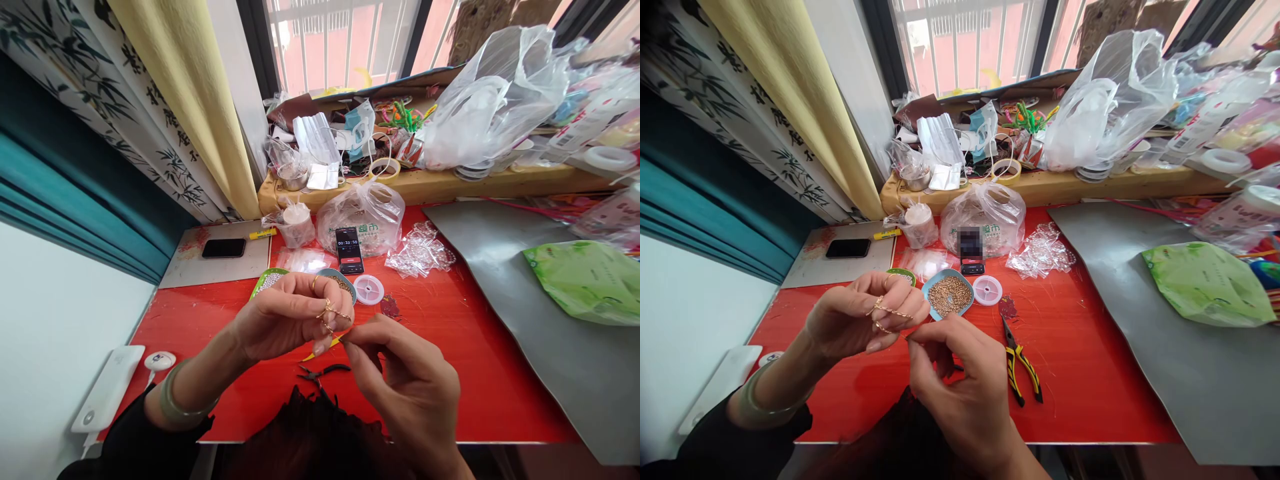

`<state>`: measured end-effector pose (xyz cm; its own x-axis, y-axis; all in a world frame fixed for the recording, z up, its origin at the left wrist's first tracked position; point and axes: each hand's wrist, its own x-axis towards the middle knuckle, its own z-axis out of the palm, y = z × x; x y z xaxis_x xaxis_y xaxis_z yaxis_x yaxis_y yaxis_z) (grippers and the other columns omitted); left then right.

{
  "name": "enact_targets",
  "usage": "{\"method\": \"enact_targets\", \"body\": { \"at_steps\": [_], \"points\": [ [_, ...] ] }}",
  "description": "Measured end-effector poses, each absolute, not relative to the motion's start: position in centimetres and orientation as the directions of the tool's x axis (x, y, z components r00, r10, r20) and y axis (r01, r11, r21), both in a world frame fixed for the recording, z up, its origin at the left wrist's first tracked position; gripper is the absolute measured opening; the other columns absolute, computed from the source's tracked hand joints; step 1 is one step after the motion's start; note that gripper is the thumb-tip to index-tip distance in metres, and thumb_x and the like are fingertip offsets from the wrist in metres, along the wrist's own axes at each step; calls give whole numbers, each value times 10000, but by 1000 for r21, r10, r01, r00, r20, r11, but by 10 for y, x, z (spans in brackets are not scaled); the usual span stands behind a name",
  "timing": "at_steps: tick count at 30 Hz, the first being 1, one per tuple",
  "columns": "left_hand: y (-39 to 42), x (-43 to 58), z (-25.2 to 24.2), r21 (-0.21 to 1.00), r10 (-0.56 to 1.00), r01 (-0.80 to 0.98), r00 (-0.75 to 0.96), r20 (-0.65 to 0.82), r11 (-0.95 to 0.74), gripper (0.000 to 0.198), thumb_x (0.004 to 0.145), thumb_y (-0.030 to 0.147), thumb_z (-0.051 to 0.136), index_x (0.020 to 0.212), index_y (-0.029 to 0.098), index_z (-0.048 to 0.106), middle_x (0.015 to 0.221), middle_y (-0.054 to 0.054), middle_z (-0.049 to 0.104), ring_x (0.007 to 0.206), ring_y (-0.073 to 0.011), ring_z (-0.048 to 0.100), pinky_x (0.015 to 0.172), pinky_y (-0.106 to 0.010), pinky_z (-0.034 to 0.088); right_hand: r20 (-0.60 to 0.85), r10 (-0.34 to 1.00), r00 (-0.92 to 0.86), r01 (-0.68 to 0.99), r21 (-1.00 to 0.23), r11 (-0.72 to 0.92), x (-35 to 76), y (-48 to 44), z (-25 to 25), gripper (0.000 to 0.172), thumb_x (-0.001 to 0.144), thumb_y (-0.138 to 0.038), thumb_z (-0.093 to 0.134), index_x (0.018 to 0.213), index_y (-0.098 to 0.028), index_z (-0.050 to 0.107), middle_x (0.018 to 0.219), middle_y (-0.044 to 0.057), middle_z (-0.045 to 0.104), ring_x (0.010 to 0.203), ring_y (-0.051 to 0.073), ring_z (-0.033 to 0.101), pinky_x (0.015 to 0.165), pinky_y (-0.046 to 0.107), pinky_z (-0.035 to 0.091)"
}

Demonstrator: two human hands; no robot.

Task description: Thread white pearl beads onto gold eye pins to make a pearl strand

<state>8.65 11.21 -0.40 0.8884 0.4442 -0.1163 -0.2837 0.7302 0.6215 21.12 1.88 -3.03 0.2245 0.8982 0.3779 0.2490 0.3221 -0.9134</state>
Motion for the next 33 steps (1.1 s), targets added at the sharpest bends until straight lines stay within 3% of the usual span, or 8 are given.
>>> {"method": "enact_targets", "body": {
  "at_steps": [13, 20, 33],
  "points": [
    [111, 84, -6, 659, 506, -291, 848, -158, 694, 110, 689, 176, 711, 629, 95, 667, 618, -24, 549, 559, -88, 515, 479, -138, 465, 115, 983, 145, -55, -991, 124, 213, 22, -36, 124, 773, -185, 559, 660, -185, 613, 608, -10, 578, 568, 116, 533, 529, 234, 438],
    [111, 85, -7, 653, 538, -318, 828, -162, 687, 85, 700, 164, 707, 665, 94, 675, 630, -29, 555, 587, -88, 509, 502, -140, 461, 149, 977, 152, -133, -976, 170, 212, 21, -29, 135, 751, -170, 573, 619, -189, 594, 534, -46, 489, 452, 67, 389, 409, 179, 346],
    [106, 85, -6, 663, 586, -346, 792, -172, 663, 109, 715, 175, 713, 656, 94, 669, 629, -18, 562, 569, -70, 501, 501, -116, 469, 91, 991, 99, -243, -964, 113, 212, 13, -28, 123, 766, -214, 598, 646, -193, 614, 524, -49, 449, 447, 66, 342, 393, 182, 291]
  ]
}}
